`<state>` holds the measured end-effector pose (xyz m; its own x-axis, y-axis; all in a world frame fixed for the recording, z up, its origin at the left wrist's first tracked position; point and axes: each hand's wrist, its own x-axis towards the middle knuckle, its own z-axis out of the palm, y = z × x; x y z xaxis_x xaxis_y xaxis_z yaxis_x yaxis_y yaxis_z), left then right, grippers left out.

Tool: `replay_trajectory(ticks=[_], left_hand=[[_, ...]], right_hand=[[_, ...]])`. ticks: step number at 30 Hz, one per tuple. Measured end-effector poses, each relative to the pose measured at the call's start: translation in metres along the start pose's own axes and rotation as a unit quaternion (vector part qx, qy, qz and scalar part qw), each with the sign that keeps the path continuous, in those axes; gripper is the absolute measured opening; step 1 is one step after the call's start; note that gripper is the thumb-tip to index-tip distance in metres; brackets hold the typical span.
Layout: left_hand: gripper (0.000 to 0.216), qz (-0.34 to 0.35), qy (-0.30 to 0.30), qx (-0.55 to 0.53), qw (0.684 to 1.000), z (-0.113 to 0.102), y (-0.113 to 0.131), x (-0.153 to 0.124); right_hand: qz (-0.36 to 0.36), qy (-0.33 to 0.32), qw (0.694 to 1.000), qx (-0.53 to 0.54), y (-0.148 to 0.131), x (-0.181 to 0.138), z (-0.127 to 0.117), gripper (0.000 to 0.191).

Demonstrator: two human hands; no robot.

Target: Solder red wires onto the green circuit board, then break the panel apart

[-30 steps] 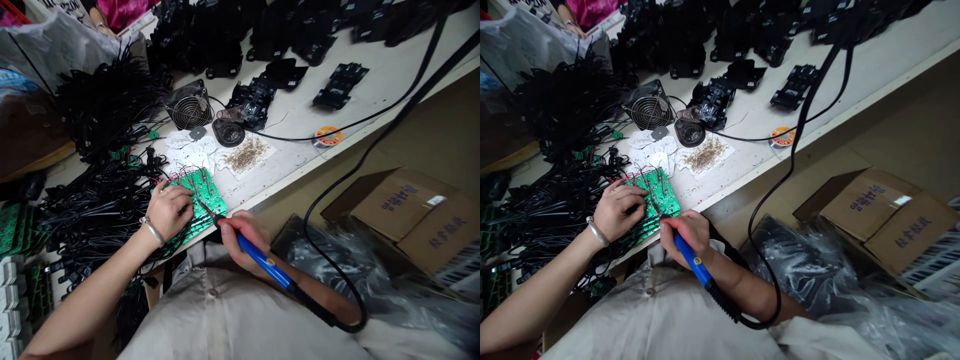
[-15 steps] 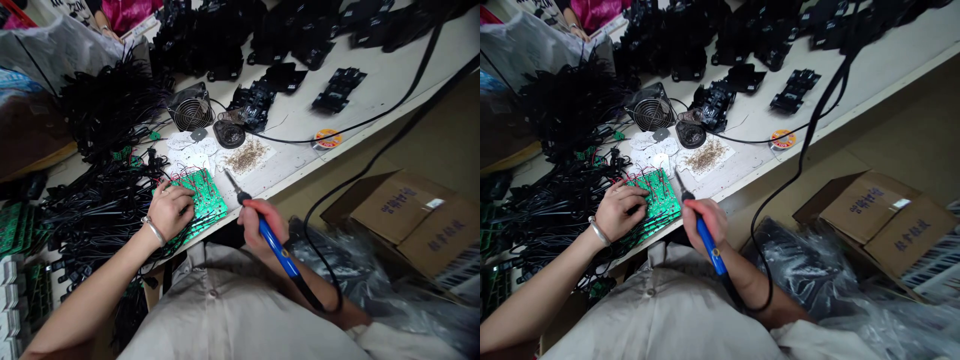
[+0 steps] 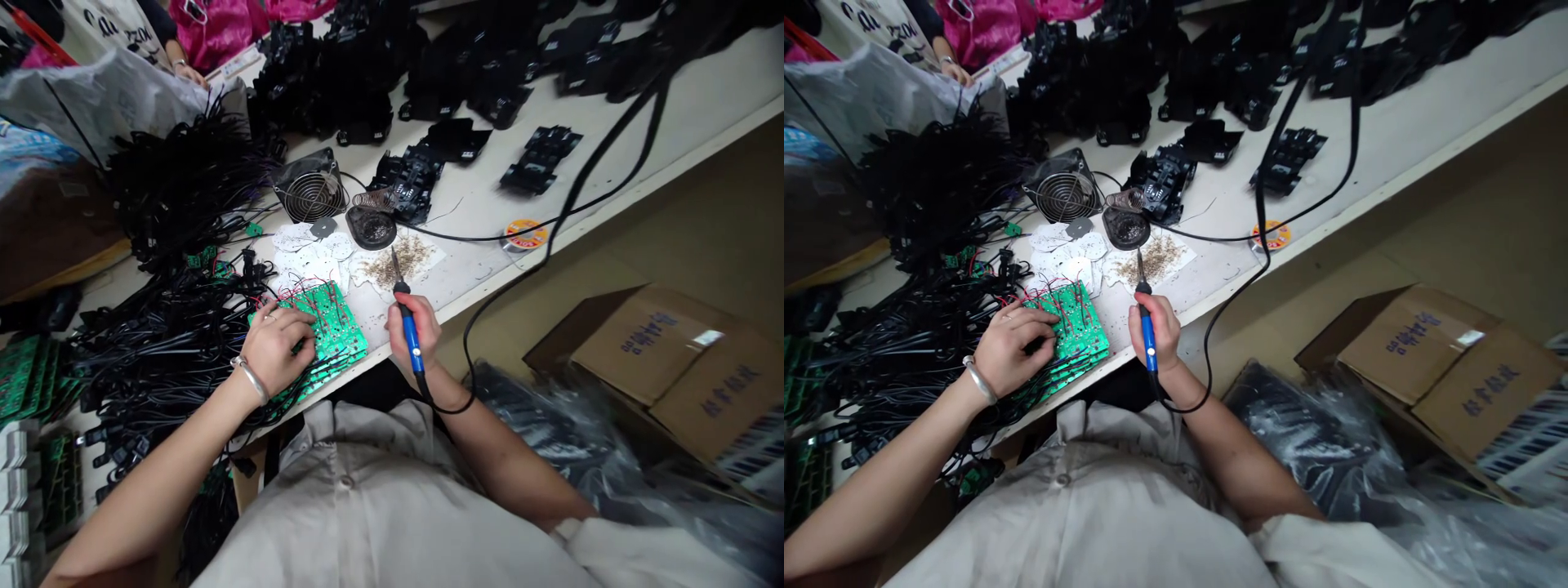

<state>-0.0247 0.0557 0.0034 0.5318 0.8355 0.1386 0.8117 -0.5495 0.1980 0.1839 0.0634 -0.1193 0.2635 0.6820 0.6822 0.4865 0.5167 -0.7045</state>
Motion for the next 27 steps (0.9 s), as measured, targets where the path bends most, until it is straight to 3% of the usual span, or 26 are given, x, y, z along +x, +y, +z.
replay_trajectory(ticks=[10, 27], left_hand=[[0.016, 0.014, 0.005, -0.003, 1.000, 0.0006, -0.0014, 0.0000], [0.017, 0.041, 0.021, 0.006, 0.999, 0.0020, -0.0010, -0.0004]], right_hand=[[-0.043, 0.001, 0.999, -0.007, -0.0006, 0.0017, -0.0018, 0.026], [-0.039, -0.001, 0.999, -0.018, 0.0006, -0.0009, -0.0015, 0.024]])
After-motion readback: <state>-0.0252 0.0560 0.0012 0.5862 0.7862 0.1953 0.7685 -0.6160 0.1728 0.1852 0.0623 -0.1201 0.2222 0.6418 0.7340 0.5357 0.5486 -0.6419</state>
